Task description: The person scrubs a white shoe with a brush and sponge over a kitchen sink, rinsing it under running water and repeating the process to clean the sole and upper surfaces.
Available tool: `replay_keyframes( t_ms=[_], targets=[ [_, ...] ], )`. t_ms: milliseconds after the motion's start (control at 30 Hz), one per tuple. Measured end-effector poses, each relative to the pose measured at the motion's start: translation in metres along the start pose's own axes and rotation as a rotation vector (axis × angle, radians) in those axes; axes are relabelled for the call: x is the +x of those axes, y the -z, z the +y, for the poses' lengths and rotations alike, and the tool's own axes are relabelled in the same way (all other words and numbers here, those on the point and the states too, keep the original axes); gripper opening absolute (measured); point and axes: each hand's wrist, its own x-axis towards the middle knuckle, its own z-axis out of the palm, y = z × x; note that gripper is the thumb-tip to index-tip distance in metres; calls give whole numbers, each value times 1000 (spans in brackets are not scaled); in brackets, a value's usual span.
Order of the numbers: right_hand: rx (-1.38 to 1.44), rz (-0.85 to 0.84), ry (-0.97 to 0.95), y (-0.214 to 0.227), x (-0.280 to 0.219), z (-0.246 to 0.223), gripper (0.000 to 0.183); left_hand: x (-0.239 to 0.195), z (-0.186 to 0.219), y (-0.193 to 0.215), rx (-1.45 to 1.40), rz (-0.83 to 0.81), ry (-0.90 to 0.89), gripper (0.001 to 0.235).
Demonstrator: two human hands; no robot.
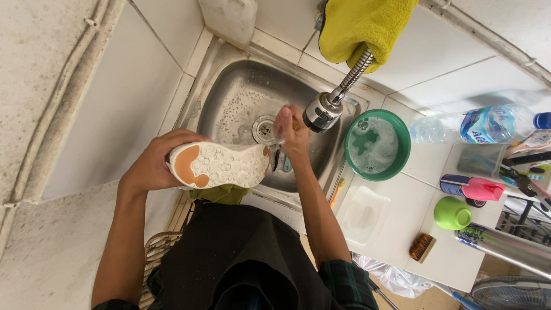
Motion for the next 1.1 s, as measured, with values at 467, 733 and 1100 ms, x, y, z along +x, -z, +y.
replay_keyframes(
  t_ms=[467, 733, 1100],
  targets=[
    [1033, -23, -221, 9, -5, 5, 40, 0, 1, -3, 24, -26, 22, 83],
    [1363, 149, -255, 26, 22, 14, 23, -2, 4, -5, 76, -48, 23, 82],
    [53, -84, -142, 16, -17, 41, 35, 0, 4, -6, 115, -80, 56, 80]
  ],
)
